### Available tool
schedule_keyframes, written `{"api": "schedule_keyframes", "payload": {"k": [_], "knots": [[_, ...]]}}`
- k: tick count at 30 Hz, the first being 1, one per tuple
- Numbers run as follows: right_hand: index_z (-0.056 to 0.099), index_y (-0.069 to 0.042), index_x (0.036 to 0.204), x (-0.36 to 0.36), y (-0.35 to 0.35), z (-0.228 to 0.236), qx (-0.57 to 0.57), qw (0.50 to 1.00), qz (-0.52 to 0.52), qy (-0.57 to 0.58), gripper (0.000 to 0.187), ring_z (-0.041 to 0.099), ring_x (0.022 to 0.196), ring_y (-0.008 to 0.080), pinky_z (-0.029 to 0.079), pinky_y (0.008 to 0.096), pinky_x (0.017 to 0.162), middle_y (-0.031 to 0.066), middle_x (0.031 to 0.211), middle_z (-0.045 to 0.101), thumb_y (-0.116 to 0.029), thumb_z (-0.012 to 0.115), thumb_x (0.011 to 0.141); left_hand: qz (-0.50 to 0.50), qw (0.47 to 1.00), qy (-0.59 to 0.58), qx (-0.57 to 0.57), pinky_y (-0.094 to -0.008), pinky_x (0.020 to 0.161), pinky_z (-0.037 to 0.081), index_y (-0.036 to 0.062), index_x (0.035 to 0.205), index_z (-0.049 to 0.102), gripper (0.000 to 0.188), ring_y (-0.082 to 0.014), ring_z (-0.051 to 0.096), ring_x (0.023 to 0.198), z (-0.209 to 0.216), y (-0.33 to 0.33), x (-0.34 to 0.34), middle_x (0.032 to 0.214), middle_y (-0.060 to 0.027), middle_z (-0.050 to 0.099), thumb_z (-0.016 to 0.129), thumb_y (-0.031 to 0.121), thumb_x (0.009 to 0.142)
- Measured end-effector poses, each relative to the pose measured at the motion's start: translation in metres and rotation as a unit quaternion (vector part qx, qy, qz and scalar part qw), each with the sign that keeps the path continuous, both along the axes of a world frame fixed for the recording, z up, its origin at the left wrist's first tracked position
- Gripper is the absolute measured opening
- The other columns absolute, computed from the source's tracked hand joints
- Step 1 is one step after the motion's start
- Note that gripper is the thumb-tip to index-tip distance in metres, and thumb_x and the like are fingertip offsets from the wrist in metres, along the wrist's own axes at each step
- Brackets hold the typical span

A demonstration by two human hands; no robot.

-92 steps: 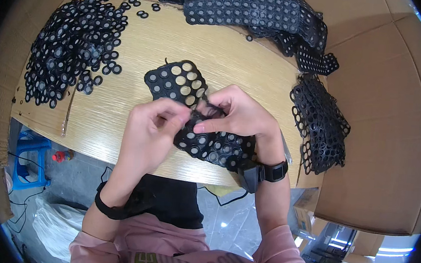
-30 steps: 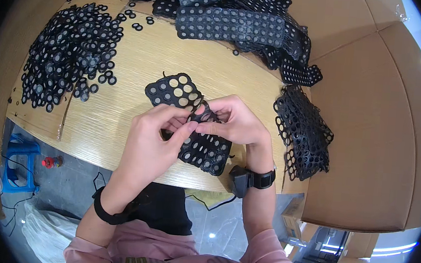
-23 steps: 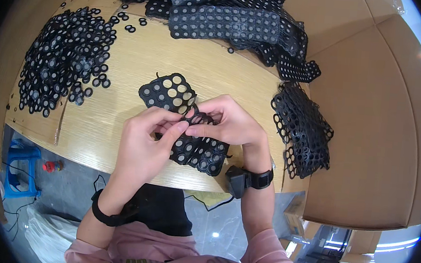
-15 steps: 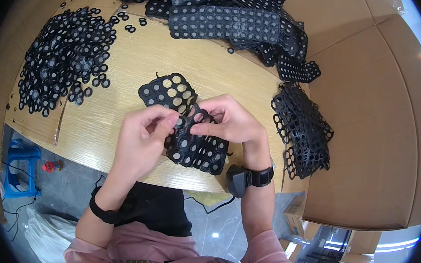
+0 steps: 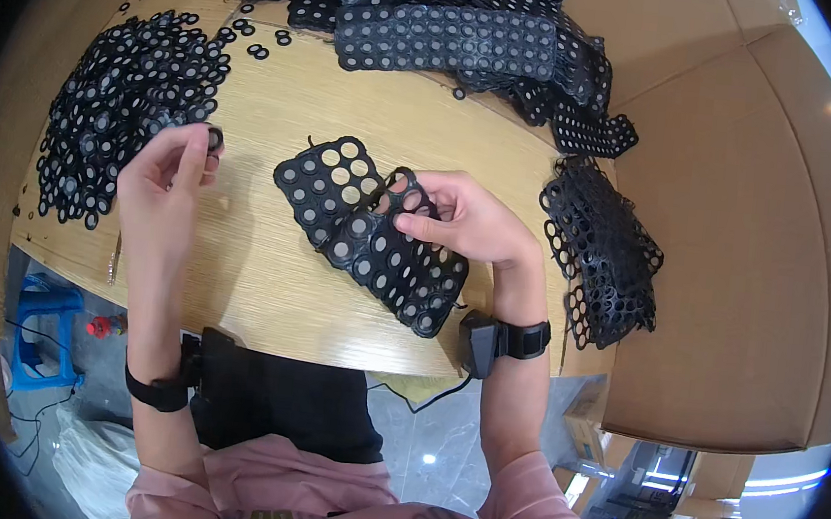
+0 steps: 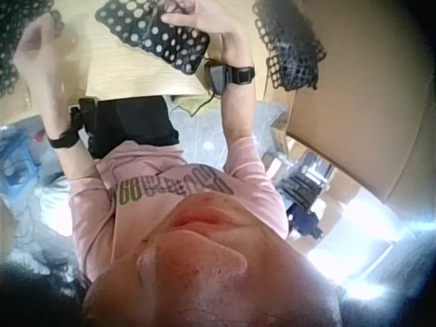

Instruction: Cutting and assembling plastic battery holder components.

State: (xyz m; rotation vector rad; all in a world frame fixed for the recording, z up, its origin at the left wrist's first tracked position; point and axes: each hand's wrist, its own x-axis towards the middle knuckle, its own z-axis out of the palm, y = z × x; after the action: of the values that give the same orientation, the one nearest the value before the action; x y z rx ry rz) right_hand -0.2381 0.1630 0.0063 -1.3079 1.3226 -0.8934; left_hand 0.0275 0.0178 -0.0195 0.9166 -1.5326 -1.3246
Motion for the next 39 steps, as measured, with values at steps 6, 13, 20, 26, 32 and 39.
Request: {"api": "schedule_keyframes", "payload": {"k": [6,13,20,26,32,39], "knots": [[0.065,0.001,0.101,0.003,0.003,0.018,0.069,0.997,0.037,0.006,0.030,0.058,0.084,0.0044,0.048,0.0214,0.073,-0.0007,0.099,0.067,0.000,0.079,0.074,0.052,0.997,-0.055,-0.024,-0.0242,0.080,0.049,0.0007,0.136,0.049,0.047,-0.0104,0.059,0.084,-0.008,-0.015,0.000,0.111,-0.0141,0.066,0.061,0.019,0.094],[0.067,0.000,0.093,0.011,0.001,0.014,0.034,0.998,-0.056,-0.009,0.020,0.060,0.080,0.0044,0.049,0.0201,0.071,-0.0008,0.089,0.068,0.002,0.077,0.076,-0.008,0.985,-0.153,-0.080,-0.0309,0.070,0.053,-0.0027,0.116,0.060,0.033,-0.0218,0.066,0.076,0.026,0.037,-0.012,0.105,-0.0187,0.065,0.064,0.014,0.088],[0.069,0.000,0.094,0.033,-0.001,0.018,-0.019,0.997,-0.069,-0.004,0.020,0.060,0.078,0.0036,0.049,0.0194,0.069,-0.0001,0.087,0.069,0.000,0.078,0.076,-0.108,0.962,-0.039,-0.248,-0.0327,0.071,0.051,-0.0044,0.102,0.064,0.020,-0.0263,0.063,0.081,0.034,0.075,-0.032,0.089,-0.0145,0.063,0.065,0.000,0.083],[0.071,-0.001,0.087,0.038,0.000,0.025,-0.052,0.993,-0.043,0.098,0.016,0.054,0.070,0.0006,0.044,0.0185,0.062,-0.0036,0.078,0.068,-0.006,0.080,0.075,-0.183,0.979,-0.038,-0.079,-0.0293,0.073,0.051,-0.0069,0.102,0.064,0.021,-0.0208,0.066,0.081,0.023,0.082,-0.036,0.089,-0.0158,0.067,0.067,0.002,0.084],[0.072,-0.003,0.086,0.038,0.000,0.017,-0.081,0.993,-0.026,0.080,0.017,0.052,0.063,0.0013,0.043,0.0201,0.056,-0.0027,0.071,0.066,-0.009,0.082,0.073,-0.195,0.979,0.023,0.060,-0.0248,0.063,0.048,-0.0044,0.095,0.068,0.012,-0.0083,0.060,0.069,0.011,0.083,-0.045,0.079,-0.0066,0.068,0.067,0.004,0.086],[0.068,0.000,0.082,0.026,0.000,0.012,-0.007,0.999,0.011,0.045,0.015,0.050,0.066,-0.0003,0.040,0.0195,0.056,-0.0049,0.071,0.063,-0.006,0.080,0.075,-0.223,0.967,0.020,0.125,-0.0222,0.065,0.047,-0.0031,0.093,0.065,0.013,-0.0075,0.059,0.072,0.001,0.073,-0.037,0.081,-0.0048,0.067,0.058,0.008,0.094]]}}
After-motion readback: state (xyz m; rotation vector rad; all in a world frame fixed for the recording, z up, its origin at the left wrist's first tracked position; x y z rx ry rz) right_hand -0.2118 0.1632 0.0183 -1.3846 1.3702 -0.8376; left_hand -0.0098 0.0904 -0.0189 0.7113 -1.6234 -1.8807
